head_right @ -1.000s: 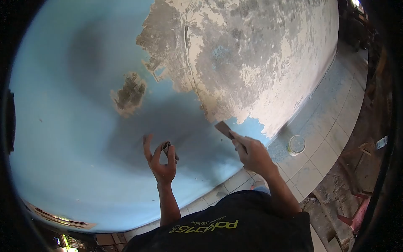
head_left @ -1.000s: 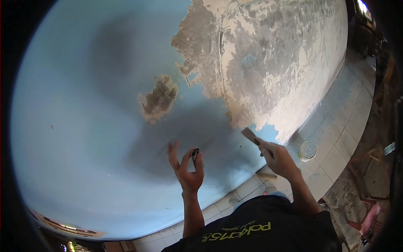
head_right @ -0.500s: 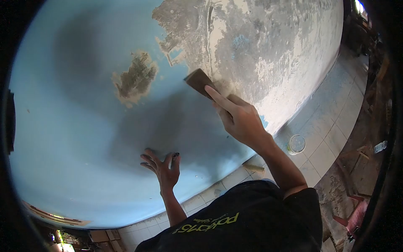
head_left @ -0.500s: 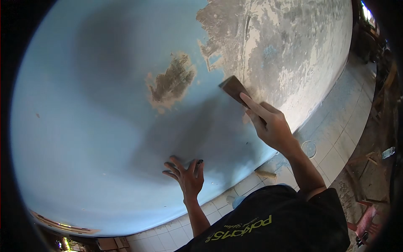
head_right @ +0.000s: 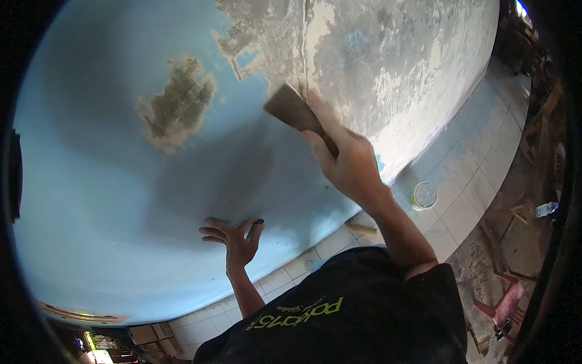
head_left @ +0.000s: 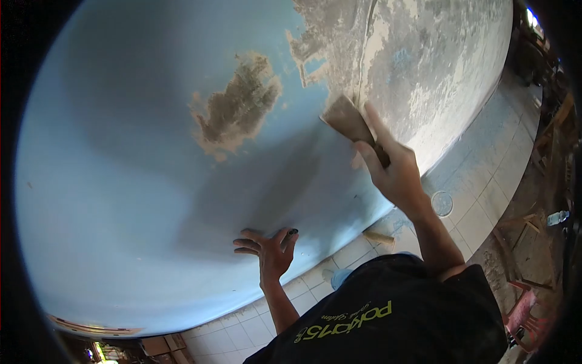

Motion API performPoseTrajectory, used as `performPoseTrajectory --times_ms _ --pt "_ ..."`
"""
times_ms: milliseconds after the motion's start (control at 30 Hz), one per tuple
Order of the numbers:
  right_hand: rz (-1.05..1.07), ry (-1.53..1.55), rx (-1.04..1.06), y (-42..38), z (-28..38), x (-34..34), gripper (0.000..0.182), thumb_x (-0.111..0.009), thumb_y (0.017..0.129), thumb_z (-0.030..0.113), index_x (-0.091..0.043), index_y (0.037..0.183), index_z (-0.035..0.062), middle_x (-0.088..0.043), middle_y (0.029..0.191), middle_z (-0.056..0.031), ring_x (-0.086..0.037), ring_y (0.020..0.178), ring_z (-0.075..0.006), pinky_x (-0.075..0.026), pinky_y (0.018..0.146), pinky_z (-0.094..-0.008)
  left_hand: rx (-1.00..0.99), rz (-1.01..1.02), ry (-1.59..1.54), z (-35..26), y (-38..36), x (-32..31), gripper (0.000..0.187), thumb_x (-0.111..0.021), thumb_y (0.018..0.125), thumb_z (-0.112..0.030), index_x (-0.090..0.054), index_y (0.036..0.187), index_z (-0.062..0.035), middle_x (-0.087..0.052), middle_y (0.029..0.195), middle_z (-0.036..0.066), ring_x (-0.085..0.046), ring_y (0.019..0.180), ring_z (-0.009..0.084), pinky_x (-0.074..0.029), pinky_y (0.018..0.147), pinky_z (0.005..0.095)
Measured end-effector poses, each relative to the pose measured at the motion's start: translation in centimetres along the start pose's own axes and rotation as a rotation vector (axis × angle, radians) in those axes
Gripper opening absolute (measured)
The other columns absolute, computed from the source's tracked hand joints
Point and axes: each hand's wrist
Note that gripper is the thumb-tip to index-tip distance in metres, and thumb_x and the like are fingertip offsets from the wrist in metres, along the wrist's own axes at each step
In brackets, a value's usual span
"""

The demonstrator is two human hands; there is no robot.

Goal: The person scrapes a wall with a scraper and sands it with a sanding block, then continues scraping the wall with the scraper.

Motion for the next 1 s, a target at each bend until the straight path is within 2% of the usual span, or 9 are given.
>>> performPoseTrajectory --times_ms 67,133,167,233,333,567,633,733,1000 --pt "0.073 0.052 -0.114 0.7 0.3 0.6 0.044 -0.066 0.093 0.017 -0.055 0.133 0.0050 -0.065 0.074 -0.0140 -0.062 0.055 -0.0231 -0.049 0.054 -0.0339 -0.017 -0.018 0.018 0.0 0.0 0.1 0.042 -0.060 0.089 -0.058 -0.071 0.115 -0.0274 0.020 0.139 0.052 0.032 0.120 0.0713 0.010 0.094 0.0827" --pt "0.203 0.113 -0.143 0.5 -1.5 0.3 0.033 -0.060 0.097 0.016 -0.057 0.126 0.0008 -0.059 0.065 -0.0023 -0.045 0.050 -0.0058 -0.037 0.047 -0.0226 -0.018 -0.030 0.017 0.2 -0.1 -0.3 0.042 -0.059 0.089 -0.058 -0.071 0.115 -0.0274 0.020 0.139 0.053 0.032 0.120 0.0720 0.010 0.094 0.0830" --pt "0.202 0.114 -0.135 0.3 -2.1 0.1 0.033 -0.060 0.097 0.016 -0.057 0.126 0.0008 -0.059 0.065 -0.0023 -0.045 0.050 -0.0058 -0.037 0.047 -0.0226 -0.017 -0.043 0.015 0.3 0.0 -0.3 0.042 -0.059 0.090 -0.058 -0.071 0.115 -0.0273 0.020 0.138 0.053 0.031 0.119 0.0726 0.009 0.094 0.0833" --pt "0.391 0.535 -0.395 -0.1 -2.4 -0.1 0.022 -0.056 0.100 0.021 -0.060 0.107 0.0006 -0.056 0.063 -0.0002 -0.046 0.049 -0.0046 -0.037 0.045 -0.0218 0.007 -0.030 0.018 0.1 0.3 -0.2 0.042 -0.059 0.089 -0.058 -0.071 0.115 -0.0270 0.020 0.138 0.053 0.031 0.119 0.0731 0.008 0.094 0.0830" --pt "0.501 0.643 -0.465 1.9 -1.6 0.3 0.028 -0.055 0.101 0.029 -0.057 0.089 0.0038 -0.054 0.061 -0.0002 -0.050 0.049 -0.0070 -0.039 0.043 -0.0231 0.020 -0.007 0.034 0.2 0.0 -0.4 0.043 -0.059 0.089 -0.058 -0.071 0.116 -0.0261 0.020 0.138 0.053 0.031 0.118 0.0734 0.008 0.096 0.0824" --pt "0.403 0.677 -0.427 2.1 -2.3 -0.8 0.035 -0.050 0.103 0.035 -0.056 0.089 0.0036 -0.051 0.060 0.0008 -0.045 0.045 -0.0067 -0.033 0.039 -0.0236 0.018 -0.024 0.022 -0.2 0.0 -0.1 0.042 -0.060 0.090 -0.057 -0.072 0.114 -0.0246 0.019 0.138 0.054 0.034 0.117 0.0724 0.010 0.097 0.0808" --pt "0.424 0.684 -0.574 1.8 -2.2 -0.2 0.038 -0.053 0.101 0.038 -0.057 0.087 0.0025 -0.044 0.056 0.0054 -0.036 0.041 -0.0030 -0.030 0.038 -0.0207 0.025 -0.031 0.008 -0.1 0.1 -0.3 0.042 -0.061 0.089 -0.057 -0.072 0.114 -0.0246 0.020 0.137 0.054 0.035 0.117 0.0721 0.010 0.096 0.0810" --pt "0.370 0.430 -0.522 3.3 -0.6 -0.1 0.041 -0.054 0.100 0.038 -0.060 0.088 -0.0006 -0.054 0.068 -0.0015 -0.051 0.058 -0.0083 -0.039 0.049 -0.0246 0.024 -0.031 -0.007 -0.1 -0.2 -0.2 0.042 -0.061 0.089 -0.057 -0.072 0.114 -0.0248 0.021 0.137 0.054 0.035 0.117 0.0717 0.011 0.095 0.0814" --pt "0.325 0.287 -0.469 2.9 -0.3 -0.1 0.046 -0.056 0.099 0.040 -0.062 0.085 -0.0024 -0.056 0.070 -0.0028 -0.050 0.064 -0.0083 -0.042 0.057 -0.0280 0.042 -0.016 -0.004 -0.7 0.1 0.0 0.043 -0.062 0.088 -0.058 -0.071 0.114 -0.0261 0.022 0.137 0.054 0.037 0.117 0.0708 0.011 0.095 0.0820"
Point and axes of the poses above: each hand's wrist, its own y-axis towards the middle knuckle, its own x-axis out of the back of the hand, z = x × y
